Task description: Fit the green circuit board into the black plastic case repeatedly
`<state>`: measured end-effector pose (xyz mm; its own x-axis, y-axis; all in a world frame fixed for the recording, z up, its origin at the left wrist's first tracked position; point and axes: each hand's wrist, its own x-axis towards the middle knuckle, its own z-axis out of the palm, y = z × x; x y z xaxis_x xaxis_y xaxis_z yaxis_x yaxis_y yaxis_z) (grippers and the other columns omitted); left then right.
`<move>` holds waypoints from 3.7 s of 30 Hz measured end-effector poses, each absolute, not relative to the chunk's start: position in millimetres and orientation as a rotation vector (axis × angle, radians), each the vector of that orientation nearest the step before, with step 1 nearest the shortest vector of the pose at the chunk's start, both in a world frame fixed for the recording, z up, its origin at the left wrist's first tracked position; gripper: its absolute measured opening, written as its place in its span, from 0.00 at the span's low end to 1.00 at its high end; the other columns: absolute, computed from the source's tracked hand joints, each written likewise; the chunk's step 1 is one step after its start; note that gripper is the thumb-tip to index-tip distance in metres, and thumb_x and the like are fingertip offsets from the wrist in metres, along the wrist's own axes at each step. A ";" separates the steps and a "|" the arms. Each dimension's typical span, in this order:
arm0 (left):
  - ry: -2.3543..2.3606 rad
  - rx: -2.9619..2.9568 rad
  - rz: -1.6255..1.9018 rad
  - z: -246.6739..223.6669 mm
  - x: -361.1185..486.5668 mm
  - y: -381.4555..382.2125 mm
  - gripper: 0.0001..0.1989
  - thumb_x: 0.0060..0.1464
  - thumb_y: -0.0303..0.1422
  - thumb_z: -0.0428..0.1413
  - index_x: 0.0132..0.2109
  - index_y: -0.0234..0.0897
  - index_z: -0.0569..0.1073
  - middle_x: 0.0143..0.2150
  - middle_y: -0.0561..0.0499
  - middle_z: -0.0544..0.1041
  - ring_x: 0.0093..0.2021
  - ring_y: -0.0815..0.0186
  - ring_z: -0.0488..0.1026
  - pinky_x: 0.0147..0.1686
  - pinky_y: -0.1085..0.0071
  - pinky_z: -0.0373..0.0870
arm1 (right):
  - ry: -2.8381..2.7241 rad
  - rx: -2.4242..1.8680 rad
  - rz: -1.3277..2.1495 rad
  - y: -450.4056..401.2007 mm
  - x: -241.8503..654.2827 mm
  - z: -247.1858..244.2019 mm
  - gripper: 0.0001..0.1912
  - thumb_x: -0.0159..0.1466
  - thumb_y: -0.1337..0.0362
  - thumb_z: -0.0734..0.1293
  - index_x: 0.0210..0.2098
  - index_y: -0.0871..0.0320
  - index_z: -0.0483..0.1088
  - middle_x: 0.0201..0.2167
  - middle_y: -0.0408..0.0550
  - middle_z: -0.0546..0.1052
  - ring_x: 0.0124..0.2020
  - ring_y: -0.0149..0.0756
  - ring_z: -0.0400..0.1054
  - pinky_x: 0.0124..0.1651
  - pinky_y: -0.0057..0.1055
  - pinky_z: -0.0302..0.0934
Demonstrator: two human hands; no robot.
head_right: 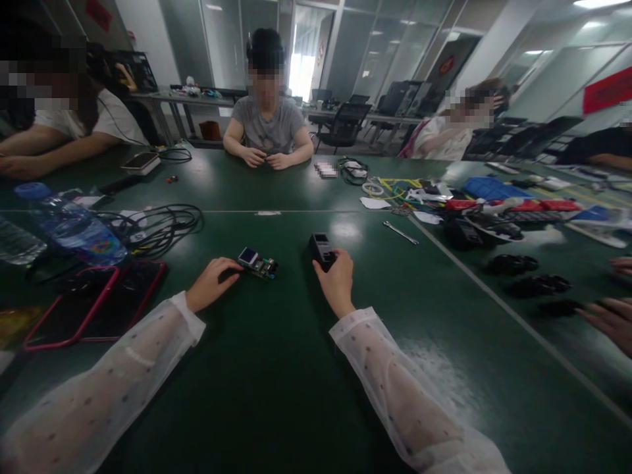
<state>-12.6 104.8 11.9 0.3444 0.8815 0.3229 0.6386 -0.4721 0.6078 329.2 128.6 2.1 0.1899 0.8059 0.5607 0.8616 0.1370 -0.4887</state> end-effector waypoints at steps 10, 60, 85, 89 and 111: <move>1.345 2.239 0.882 15.5 -10.9 103.4 0.09 0.60 0.31 0.54 0.47 0.40 0.74 0.48 0.47 0.73 0.51 0.57 0.68 0.52 0.54 0.66 | -1.623 -1.618 -0.080 133.5 330.2 -3.1 0.32 0.56 0.46 0.69 0.49 0.63 0.59 0.44 0.61 0.65 0.45 0.50 0.62 0.48 0.50 0.61; 1.332 2.243 0.897 13.6 -10.4 103.4 0.06 0.59 0.29 0.54 0.43 0.41 0.73 0.47 0.47 0.74 0.51 0.57 0.68 0.52 0.55 0.66 | -1.879 -0.961 0.369 103.2 232.9 33.3 0.20 0.61 0.65 0.65 0.52 0.51 0.62 0.50 0.52 0.70 0.53 0.46 0.67 0.56 0.47 0.64; 1.457 1.941 0.954 13.4 -9.0 99.7 0.24 0.66 0.46 0.41 0.63 0.41 0.61 0.58 0.44 0.70 0.61 0.58 0.63 0.60 0.54 0.60 | -2.093 -0.948 0.674 113.4 235.2 21.8 0.25 0.59 0.72 0.67 0.53 0.52 0.59 0.50 0.51 0.66 0.52 0.43 0.64 0.55 0.45 0.62; 1.493 1.981 0.840 16.3 -9.9 100.0 0.26 0.63 0.50 0.45 0.63 0.43 0.63 0.59 0.44 0.69 0.60 0.55 0.64 0.59 0.52 0.59 | -2.138 -0.853 0.718 110.7 233.0 24.7 0.26 0.57 0.75 0.66 0.52 0.51 0.60 0.51 0.50 0.65 0.54 0.42 0.63 0.57 0.45 0.60; 1.427 1.829 0.868 12.9 -12.8 104.1 0.26 0.59 0.51 0.52 0.60 0.45 0.66 0.58 0.44 0.69 0.57 0.53 0.68 0.57 0.51 0.64 | -1.776 -0.931 1.388 124.1 246.8 26.5 0.21 0.59 0.59 0.72 0.49 0.53 0.65 0.49 0.47 0.71 0.52 0.39 0.68 0.58 0.44 0.61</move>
